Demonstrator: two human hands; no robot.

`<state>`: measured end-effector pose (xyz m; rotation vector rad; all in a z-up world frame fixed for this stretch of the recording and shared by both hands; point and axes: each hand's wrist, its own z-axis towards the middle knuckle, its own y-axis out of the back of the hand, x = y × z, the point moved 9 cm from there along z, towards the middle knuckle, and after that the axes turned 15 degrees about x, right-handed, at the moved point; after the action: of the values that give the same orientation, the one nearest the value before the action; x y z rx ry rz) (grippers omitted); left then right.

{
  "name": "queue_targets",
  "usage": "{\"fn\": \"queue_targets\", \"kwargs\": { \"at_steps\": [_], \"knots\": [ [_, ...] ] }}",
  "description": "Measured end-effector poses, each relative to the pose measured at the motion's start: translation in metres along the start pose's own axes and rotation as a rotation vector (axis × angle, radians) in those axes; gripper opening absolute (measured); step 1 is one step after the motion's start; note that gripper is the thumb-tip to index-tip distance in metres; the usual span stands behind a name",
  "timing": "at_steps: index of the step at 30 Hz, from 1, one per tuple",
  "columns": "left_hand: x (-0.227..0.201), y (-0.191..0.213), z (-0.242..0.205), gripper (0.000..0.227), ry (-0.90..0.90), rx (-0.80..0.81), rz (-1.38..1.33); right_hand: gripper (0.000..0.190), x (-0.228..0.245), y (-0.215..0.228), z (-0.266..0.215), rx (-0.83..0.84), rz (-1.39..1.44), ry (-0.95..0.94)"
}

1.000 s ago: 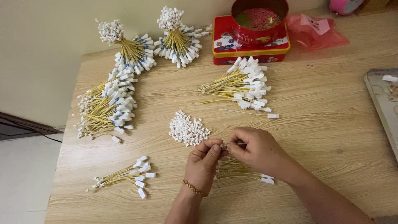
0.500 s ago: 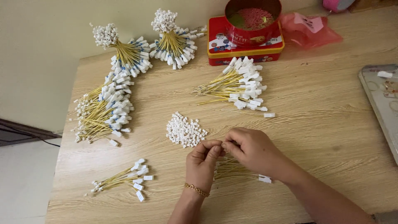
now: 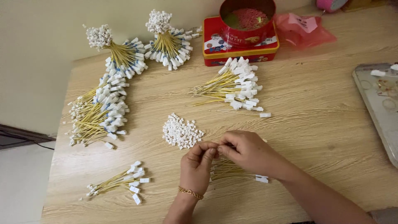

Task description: Attaching small white plastic caps to thin wire stems manually.

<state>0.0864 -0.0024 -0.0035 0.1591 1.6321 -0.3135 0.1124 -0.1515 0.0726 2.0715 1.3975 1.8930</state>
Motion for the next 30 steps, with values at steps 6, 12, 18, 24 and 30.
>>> {"fn": "queue_targets", "kwargs": {
  "at_steps": [6, 12, 18, 24, 30],
  "knots": [
    [0.013, 0.008, 0.001, 0.013, 0.151, -0.003, 0.074, 0.028, -0.028, -0.011, 0.006, 0.04, -0.026, -0.017],
    [-0.046, 0.0, -0.005, 0.007, 0.009, 0.062, 0.839, 0.034, -0.086, 0.073, -0.021, -0.321, -0.581, -0.401],
    [-0.076, -0.007, -0.002, 0.025, -0.161, 0.025, 0.969, 0.04, -0.119, 0.071, -0.013, -0.291, -0.689, -0.383],
    [-0.125, -0.052, 0.001, 0.033, -0.452, 0.024, 1.039, 0.03, -0.041, 0.066, -0.05, -0.275, -0.491, -0.235],
    [-0.141, -0.079, 0.021, 0.012, -0.496, 0.154, 1.023, 0.024, 0.059, 0.072, -0.097, -0.447, -0.481, 0.108]
  ]
}}
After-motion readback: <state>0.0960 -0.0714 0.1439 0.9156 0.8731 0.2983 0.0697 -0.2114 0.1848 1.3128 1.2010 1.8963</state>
